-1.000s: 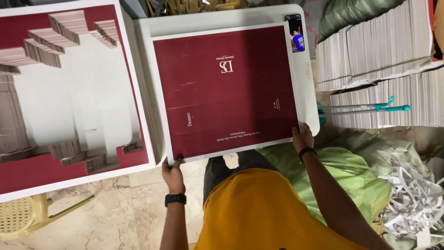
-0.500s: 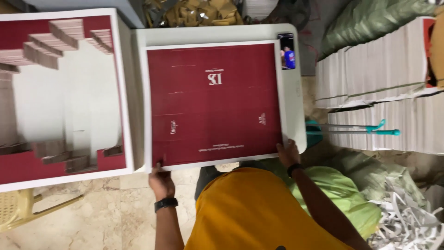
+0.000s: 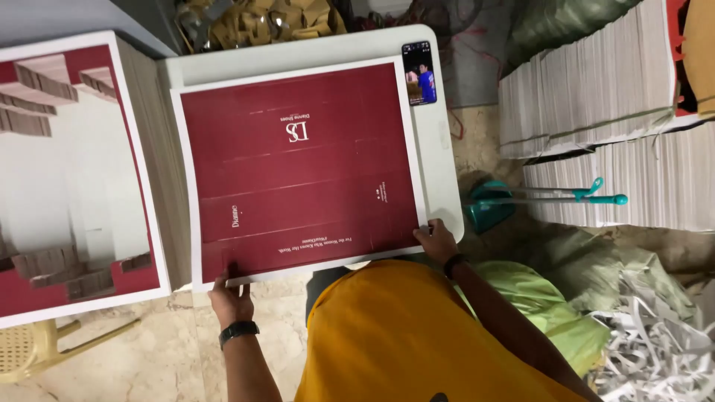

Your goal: Removing pre-cut cardboard box templates from their surrounding sheets and stacking them for further processing.

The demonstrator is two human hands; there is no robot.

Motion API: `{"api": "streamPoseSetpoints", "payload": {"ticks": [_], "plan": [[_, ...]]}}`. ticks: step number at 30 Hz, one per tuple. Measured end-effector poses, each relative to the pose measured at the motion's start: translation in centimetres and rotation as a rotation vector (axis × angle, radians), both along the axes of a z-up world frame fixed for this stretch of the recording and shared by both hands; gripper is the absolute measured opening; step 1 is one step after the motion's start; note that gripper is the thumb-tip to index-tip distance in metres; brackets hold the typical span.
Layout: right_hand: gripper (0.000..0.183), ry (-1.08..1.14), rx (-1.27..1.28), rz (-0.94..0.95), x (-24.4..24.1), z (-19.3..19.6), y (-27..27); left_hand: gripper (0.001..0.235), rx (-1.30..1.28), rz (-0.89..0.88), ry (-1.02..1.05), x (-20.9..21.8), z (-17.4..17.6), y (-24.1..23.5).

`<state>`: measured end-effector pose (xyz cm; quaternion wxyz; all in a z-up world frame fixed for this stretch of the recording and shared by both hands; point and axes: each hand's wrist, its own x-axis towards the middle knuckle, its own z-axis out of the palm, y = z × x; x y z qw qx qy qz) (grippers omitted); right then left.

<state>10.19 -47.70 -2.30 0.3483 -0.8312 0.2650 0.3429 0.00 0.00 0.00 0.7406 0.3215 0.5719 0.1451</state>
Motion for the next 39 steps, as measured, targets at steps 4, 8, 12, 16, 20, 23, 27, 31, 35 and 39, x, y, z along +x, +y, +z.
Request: {"api": "streamPoseSetpoints", "payload": {"ticks": [4, 8, 12, 16, 20, 23, 27, 31, 35, 39], "plan": [[0.078, 0.03, -0.013, 0.011, -0.2, -0.4, 0.2, 0.03, -0.052, 0.039, 0.09, -0.9, -0.1, 0.5], [0.083, 0.049, -0.026, -0.008, -0.5, 3.4, 2.2, 0.038, -0.026, 0.044, 0.076, -1.6, -0.7, 0.3], [0.088, 0.063, -0.007, 0.01, 0.3, 6.2, 3.4, 0.033, 0.018, 0.121, 0.111, -1.2, -0.6, -0.3], [0.082, 0.048, 0.034, -0.027, 0.8, 9.3, 3.7, 0.035, 0.009, 0.203, 0.094, -4.0, -7.9, 2.6], [0.064, 0.004, 0.135, -0.18, 1.7, 9.9, 3.6, 0.031, 0.02, 0.211, 0.1, -3.5, -7.2, 2.9], [0.069, 0.019, 0.297, -0.42, 2.5, 13.5, 5.6, 0.028, 0.037, 0.198, 0.119, -3.2, -5.5, 2.3], [0.065, 0.077, 0.381, -0.433, 2.5, 11.6, 5.4, 0.029, 0.041, 0.165, 0.097, -3.3, -6.4, 2.0], [0.037, 0.104, 0.499, -0.444, 2.3, 10.2, 4.5, 0.032, 0.052, 0.137, 0.062, -2.4, -4.0, 0.8], [0.03, 0.05, 0.526, -0.496, 2.3, 11.6, 4.8, 0.038, 0.045, 0.019, 0.058, -4.9, -7.3, 1.4], [0.035, 0.096, 0.606, -0.494, 2.9, 10.3, 3.1, 0.058, 0.009, -0.044, 0.062, -4.6, -4.0, -3.2]]}}
